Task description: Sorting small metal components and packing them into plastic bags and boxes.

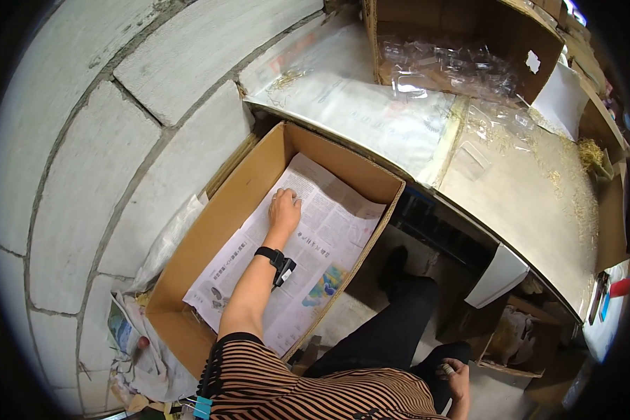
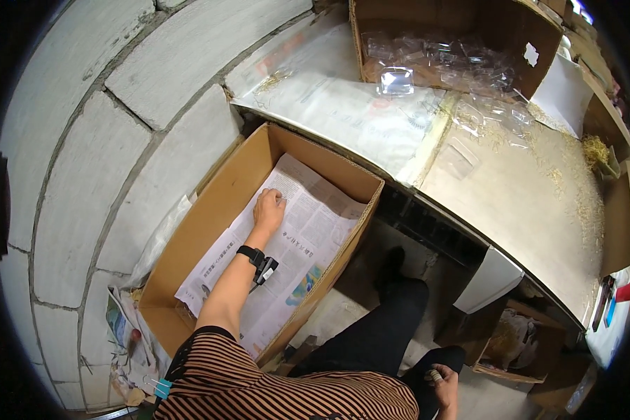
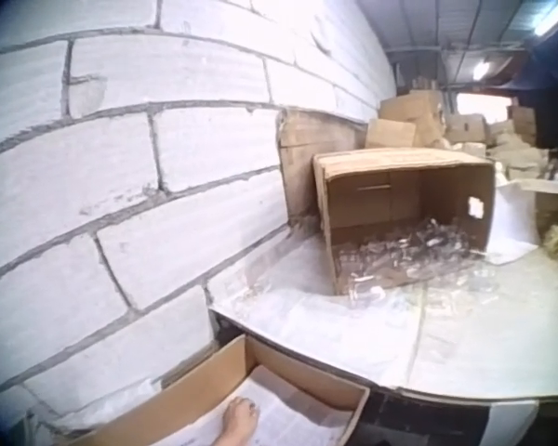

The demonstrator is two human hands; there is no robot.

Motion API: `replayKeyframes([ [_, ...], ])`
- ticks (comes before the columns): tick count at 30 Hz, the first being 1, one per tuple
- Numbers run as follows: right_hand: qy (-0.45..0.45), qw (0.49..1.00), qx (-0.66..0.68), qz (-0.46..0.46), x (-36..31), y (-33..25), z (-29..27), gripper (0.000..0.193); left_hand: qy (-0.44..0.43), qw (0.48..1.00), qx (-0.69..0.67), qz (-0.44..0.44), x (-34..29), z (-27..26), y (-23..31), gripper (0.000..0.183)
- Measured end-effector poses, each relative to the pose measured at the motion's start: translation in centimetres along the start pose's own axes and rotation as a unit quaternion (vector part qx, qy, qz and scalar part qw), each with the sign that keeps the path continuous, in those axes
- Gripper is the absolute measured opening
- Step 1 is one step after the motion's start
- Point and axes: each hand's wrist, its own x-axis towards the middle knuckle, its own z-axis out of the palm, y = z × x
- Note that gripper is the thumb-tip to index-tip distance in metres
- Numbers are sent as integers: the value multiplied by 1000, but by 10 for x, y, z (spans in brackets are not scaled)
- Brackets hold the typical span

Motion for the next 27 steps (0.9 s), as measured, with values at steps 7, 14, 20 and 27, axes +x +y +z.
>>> replayKeyframes([
  [7, -6, 999, -41, 5, 4, 0, 2, 21, -16, 998, -61, -29, 6, 6, -6, 9],
  [14, -14, 996, -87, -21, 12, -5, 8, 24, -1, 985, -171, -33, 14, 5, -24, 10],
  [20, -15, 994, -105, -31, 19, 0, 9, 23, -3, 971, -232, -53, 11, -7, -14, 8],
  [27, -20, 990, -133, -46, 16, 2, 6, 23, -19, 942, -320, -98, -9, -14, -14, 5],
])
